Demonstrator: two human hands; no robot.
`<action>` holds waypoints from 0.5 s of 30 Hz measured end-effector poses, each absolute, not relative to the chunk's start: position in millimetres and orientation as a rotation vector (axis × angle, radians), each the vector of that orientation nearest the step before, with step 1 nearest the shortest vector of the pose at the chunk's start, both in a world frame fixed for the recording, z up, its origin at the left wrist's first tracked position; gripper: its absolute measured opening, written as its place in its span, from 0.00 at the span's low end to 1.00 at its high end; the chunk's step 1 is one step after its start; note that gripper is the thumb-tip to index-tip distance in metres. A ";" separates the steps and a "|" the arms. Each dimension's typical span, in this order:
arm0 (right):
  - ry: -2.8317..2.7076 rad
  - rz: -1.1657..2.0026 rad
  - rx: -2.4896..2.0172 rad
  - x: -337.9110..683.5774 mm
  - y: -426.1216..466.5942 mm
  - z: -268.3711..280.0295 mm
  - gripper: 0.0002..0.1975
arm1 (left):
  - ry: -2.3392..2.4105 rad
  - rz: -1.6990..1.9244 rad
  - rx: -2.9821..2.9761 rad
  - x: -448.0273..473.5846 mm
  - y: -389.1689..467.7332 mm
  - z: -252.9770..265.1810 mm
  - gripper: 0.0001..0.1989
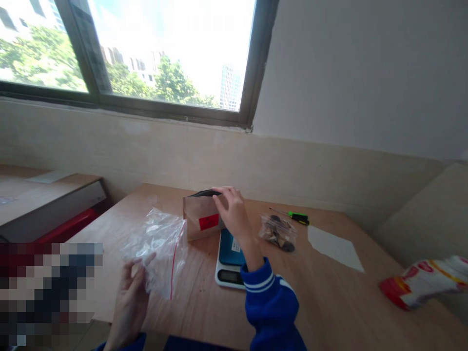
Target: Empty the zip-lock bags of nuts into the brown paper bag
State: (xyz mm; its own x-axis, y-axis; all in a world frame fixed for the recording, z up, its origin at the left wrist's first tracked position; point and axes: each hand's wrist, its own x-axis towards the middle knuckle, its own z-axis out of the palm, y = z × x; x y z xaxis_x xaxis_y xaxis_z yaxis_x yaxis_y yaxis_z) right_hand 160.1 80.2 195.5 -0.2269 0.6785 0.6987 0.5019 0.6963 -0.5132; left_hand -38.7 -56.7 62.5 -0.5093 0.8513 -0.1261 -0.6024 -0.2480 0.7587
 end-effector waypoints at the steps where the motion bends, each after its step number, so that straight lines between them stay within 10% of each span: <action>1: -1.894 0.325 -0.922 156.9 72.6 192.0 0.12 | 0.968 1.896 0.386 -37.7 -56.9 62.8 0.24; 10: -2.078 1.212 -0.884 134.9 45.5 152.9 0.22 | 1.017 1.746 0.534 -32.4 -61.8 63.5 0.23; 15: -1.807 1.201 -0.882 134.8 54.8 152.5 0.20 | 1.151 1.753 0.613 -38.3 -57.7 65.5 0.24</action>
State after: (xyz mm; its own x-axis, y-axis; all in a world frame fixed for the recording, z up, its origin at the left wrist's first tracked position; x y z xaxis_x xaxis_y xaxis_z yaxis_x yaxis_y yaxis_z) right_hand 134.8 54.8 152.5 -0.4563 0.8608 0.2253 0.1255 0.3130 -0.9414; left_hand -38.3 -57.7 65.5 -0.4523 0.8886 -0.0756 -0.4225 -0.1388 0.8957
